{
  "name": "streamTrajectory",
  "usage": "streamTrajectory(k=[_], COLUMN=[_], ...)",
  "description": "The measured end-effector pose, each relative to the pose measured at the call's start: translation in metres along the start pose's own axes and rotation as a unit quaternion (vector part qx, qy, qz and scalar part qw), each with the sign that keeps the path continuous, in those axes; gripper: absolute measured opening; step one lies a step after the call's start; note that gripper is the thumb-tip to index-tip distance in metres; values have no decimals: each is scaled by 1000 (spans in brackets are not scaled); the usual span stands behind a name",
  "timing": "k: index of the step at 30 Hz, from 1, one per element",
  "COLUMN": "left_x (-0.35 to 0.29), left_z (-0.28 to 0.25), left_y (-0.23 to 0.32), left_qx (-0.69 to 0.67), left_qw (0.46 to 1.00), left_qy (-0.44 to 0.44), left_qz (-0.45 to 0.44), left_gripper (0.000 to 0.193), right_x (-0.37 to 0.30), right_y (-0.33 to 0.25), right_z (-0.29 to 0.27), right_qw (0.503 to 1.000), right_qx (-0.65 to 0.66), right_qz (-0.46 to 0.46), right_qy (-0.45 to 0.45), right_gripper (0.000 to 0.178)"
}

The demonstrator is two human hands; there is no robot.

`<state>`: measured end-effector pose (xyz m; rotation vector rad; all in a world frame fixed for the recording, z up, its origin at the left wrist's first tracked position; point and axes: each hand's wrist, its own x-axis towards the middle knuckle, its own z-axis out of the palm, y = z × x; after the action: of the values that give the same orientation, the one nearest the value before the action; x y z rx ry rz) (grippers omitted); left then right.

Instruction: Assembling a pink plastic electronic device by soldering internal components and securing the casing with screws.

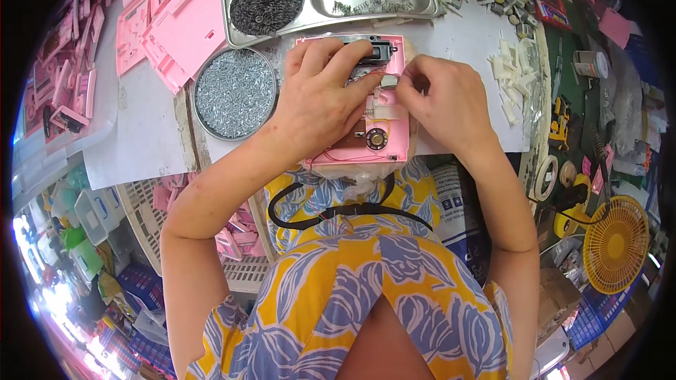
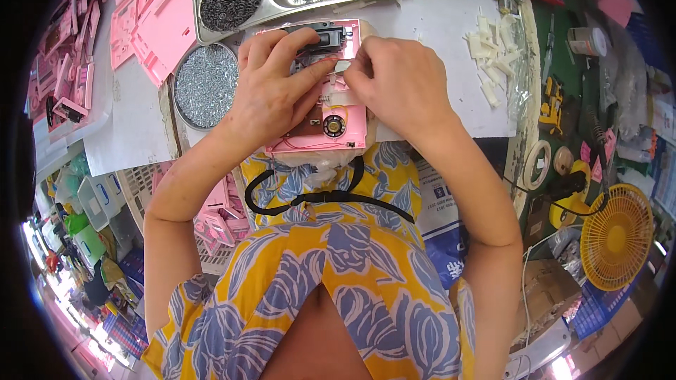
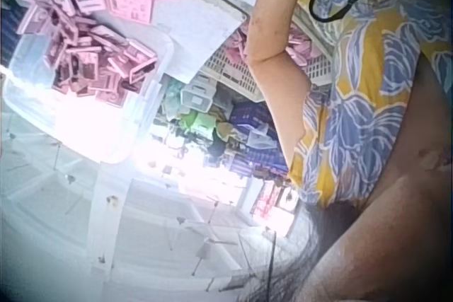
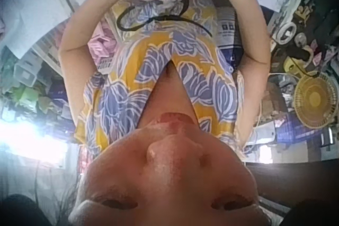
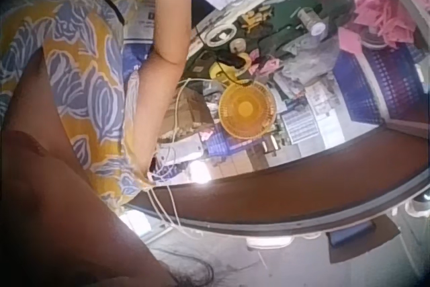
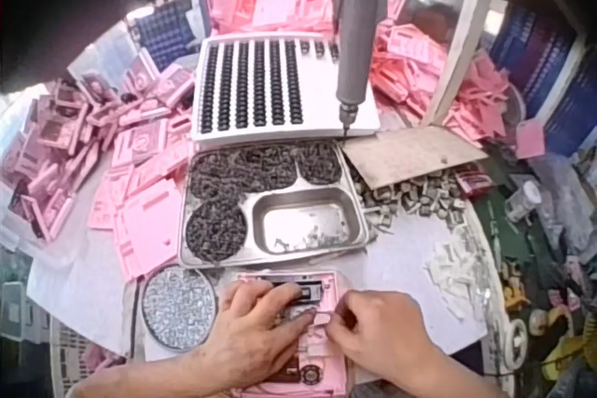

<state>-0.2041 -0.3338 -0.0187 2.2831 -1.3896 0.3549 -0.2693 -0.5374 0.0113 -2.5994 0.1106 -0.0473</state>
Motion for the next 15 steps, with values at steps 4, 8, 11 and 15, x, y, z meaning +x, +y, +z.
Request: streamTrajectory(k=[4,8,11,15], left_x=[0,-2,-4,-6], left_z=[2,3,5,0], left_y=[1,1,1,-2], left_qx=[6,6,14,2], left_qw=[1000,1000,1000,1000], left_qy=[5,3,6,-2], left_qz=[4,6,11,16], left_gripper=[34,34,33,34], right_x=[-2,11,11,14], right_y=[-2,3,-16,-20], right_z=[0,-3,3,-4], right_qw=[999,998,978,968], right_qx=[24,-30,-180,-210], right_qz=[33,-5,-89,-108], right_qy=[-2,-47,-47,-83], right_gripper=[22,18,17,16])
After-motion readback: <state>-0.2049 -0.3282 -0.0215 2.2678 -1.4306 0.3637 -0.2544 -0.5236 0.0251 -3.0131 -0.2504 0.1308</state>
